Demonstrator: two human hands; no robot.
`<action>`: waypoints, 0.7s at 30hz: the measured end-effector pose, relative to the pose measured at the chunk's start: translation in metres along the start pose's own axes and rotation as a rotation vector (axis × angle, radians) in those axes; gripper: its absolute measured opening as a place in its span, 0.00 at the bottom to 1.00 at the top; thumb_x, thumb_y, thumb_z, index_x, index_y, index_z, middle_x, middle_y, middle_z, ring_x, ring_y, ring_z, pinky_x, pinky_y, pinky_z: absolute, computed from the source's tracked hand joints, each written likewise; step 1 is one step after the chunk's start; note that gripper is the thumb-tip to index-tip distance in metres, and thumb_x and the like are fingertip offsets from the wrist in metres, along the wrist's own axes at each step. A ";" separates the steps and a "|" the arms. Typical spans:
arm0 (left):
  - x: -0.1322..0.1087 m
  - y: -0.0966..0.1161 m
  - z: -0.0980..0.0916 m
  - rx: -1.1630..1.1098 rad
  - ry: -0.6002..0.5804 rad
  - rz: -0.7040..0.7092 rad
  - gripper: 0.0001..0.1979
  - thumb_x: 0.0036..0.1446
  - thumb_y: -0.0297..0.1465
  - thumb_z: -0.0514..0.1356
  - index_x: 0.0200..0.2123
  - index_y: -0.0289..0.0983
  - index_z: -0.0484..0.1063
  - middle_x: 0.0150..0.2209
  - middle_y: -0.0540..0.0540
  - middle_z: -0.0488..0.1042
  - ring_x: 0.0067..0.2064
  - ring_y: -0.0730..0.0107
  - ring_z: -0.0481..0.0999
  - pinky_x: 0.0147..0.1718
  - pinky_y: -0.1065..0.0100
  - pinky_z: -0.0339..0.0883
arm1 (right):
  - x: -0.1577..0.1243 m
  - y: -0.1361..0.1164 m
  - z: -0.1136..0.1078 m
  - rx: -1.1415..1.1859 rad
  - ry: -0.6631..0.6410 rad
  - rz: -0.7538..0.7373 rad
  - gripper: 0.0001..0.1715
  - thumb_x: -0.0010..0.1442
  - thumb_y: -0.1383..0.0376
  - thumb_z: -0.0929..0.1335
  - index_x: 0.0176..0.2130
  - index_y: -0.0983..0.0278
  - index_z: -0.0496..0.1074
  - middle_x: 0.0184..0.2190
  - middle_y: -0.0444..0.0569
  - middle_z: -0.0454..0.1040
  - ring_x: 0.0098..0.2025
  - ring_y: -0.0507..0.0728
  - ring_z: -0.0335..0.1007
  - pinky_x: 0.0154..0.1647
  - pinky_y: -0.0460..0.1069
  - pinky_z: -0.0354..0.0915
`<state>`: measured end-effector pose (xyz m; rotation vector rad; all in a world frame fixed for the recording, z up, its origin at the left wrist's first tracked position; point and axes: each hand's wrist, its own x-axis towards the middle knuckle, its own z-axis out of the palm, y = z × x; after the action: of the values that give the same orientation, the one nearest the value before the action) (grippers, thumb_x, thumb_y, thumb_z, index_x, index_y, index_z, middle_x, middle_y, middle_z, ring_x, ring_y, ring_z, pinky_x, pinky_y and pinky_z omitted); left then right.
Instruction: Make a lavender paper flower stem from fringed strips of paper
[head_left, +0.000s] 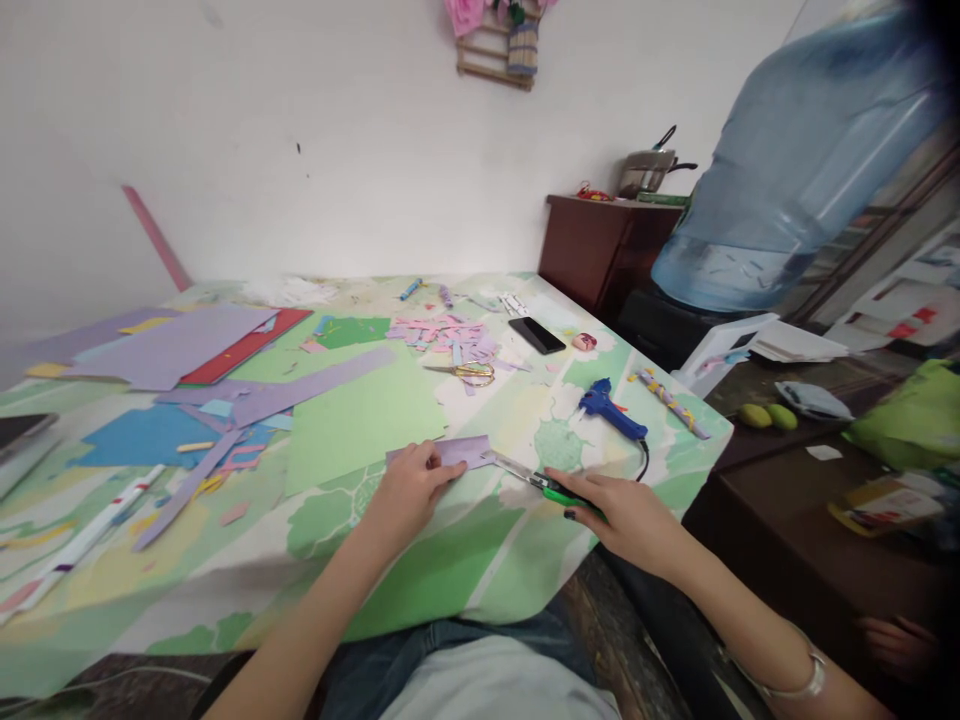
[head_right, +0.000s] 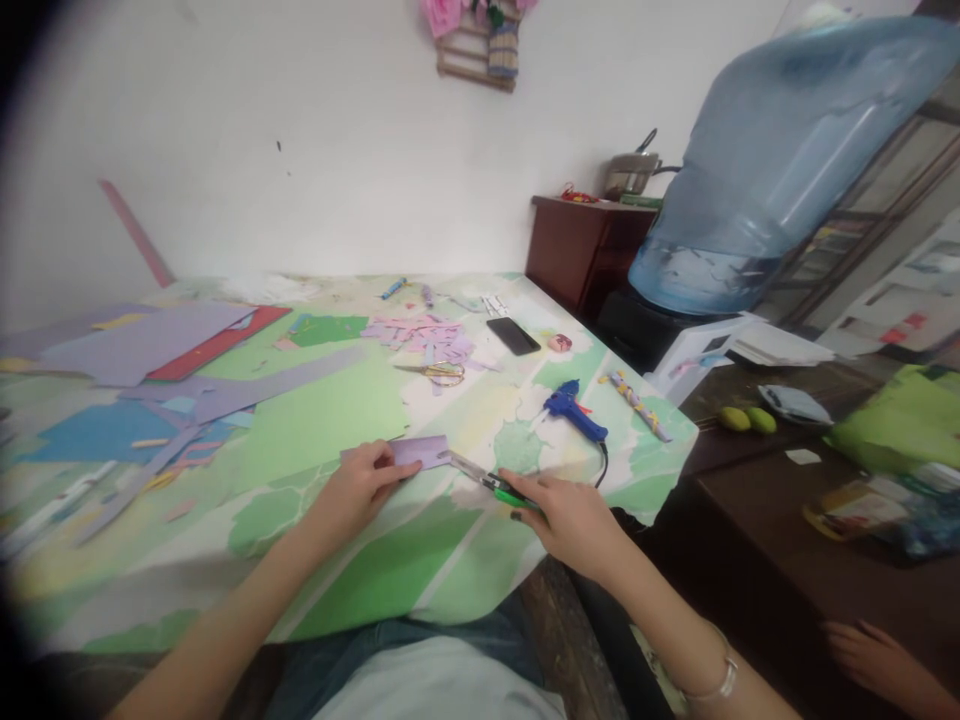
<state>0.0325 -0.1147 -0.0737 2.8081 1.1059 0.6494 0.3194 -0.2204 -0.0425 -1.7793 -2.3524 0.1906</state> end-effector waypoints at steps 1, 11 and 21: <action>-0.001 0.000 -0.002 0.014 -0.030 0.016 0.17 0.62 0.28 0.48 0.47 0.46 0.73 0.33 0.44 0.63 0.34 0.66 0.61 0.35 0.64 0.58 | 0.002 -0.001 -0.001 -0.018 -0.016 -0.002 0.28 0.61 0.63 0.60 0.60 0.53 0.56 0.37 0.50 0.73 0.38 0.58 0.70 0.33 0.48 0.62; -0.013 -0.011 -0.023 0.019 -0.141 0.070 0.22 0.60 0.33 0.50 0.57 0.56 0.59 0.46 0.43 0.62 0.50 0.57 0.58 0.48 0.52 0.52 | -0.003 -0.001 -0.003 -0.016 -0.023 -0.027 0.32 0.60 0.70 0.59 0.62 0.53 0.53 0.36 0.51 0.69 0.35 0.56 0.68 0.34 0.47 0.62; -0.017 -0.010 -0.020 0.168 -0.278 0.092 0.31 0.57 0.46 0.51 0.62 0.54 0.44 0.65 0.46 0.46 0.64 0.45 0.44 0.56 0.43 0.41 | -0.013 0.006 -0.001 -0.093 0.007 -0.004 0.26 0.63 0.63 0.58 0.61 0.52 0.54 0.33 0.48 0.69 0.32 0.55 0.69 0.31 0.47 0.63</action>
<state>0.0072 -0.1202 -0.0639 2.9835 1.0274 0.1676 0.3286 -0.2317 -0.0439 -1.8124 -2.3971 0.0756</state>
